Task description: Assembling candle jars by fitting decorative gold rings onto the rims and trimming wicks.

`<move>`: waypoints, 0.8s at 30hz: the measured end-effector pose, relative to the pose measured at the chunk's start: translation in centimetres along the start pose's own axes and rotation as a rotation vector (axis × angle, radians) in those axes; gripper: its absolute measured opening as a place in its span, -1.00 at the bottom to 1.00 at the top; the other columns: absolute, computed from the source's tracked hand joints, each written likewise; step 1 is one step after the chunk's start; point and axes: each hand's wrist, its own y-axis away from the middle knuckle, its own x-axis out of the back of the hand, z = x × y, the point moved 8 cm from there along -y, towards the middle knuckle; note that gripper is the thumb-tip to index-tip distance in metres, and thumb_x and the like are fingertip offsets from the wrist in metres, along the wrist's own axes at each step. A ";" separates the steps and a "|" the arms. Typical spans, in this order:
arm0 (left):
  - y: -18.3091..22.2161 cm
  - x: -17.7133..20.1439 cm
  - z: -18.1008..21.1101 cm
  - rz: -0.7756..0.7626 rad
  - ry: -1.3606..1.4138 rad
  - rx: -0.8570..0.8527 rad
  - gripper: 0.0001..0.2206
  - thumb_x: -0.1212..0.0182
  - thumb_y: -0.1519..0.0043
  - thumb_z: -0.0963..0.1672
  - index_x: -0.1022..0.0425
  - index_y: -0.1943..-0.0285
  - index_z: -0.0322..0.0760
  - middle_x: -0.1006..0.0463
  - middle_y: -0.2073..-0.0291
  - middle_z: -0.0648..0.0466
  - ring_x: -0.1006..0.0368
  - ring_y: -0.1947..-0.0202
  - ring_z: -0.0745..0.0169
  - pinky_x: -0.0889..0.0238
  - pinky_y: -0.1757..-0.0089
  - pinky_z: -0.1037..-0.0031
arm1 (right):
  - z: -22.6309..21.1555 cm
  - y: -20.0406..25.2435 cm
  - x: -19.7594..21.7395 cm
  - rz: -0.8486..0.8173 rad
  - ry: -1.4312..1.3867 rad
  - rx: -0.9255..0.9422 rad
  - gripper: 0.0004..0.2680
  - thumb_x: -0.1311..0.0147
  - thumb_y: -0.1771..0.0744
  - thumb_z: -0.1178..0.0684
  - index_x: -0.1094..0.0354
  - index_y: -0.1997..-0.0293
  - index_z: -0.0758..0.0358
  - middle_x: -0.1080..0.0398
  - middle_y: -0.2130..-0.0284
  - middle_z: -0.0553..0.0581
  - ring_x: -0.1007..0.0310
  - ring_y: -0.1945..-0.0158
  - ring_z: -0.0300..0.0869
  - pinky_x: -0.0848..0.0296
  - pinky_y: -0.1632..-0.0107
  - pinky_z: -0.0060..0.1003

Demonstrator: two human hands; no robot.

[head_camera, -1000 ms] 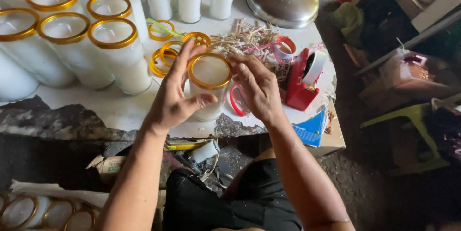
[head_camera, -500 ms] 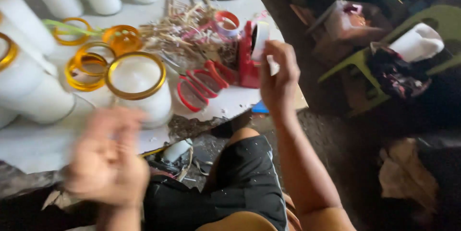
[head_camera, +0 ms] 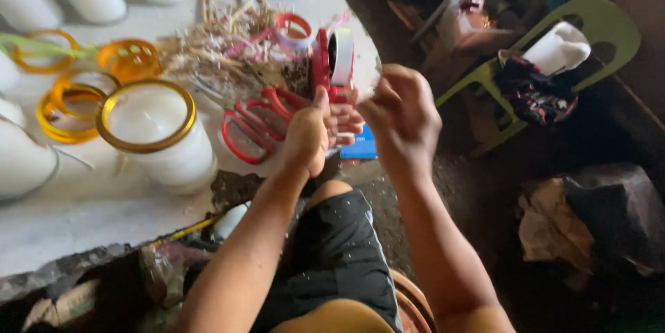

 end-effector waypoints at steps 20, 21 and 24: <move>2.5 0.6 1.7 0.127 0.029 -0.246 -0.82 -0.17 -0.32 -0.18 -0.57 0.27 -0.46 -0.67 0.47 -0.17 -0.60 0.54 0.14 -0.49 0.47 0.45 | -1.5 16.2 1.7 -0.304 -0.090 0.026 -0.86 -0.12 -0.27 0.38 -0.26 0.28 0.29 -0.32 0.44 0.19 -0.36 0.39 -0.12 -0.37 0.26 -0.36; 3.0 0.6 2.1 0.125 0.028 -0.293 -0.81 -0.15 -0.31 -0.17 -0.57 0.30 -0.44 -0.67 0.48 -0.15 -0.60 0.55 0.15 -0.47 0.48 0.46 | -1.2 16.2 2.1 -0.284 -0.197 0.020 -0.87 -0.09 -0.26 0.42 -0.27 0.27 0.39 -0.30 0.43 0.25 -0.33 0.34 -0.06 -0.34 0.21 -0.33; 6.9 0.9 3.6 0.069 -0.013 -0.424 -0.77 -0.12 -0.32 -0.16 -0.59 0.35 -0.39 -0.66 0.50 -0.06 -0.56 0.49 0.25 -0.45 0.37 0.48 | -1.1 15.8 3.1 -0.274 -0.090 0.040 -0.88 -0.12 -0.30 0.27 -0.26 0.15 0.37 -0.30 0.37 0.14 -0.24 0.37 -0.23 -0.22 0.39 -0.46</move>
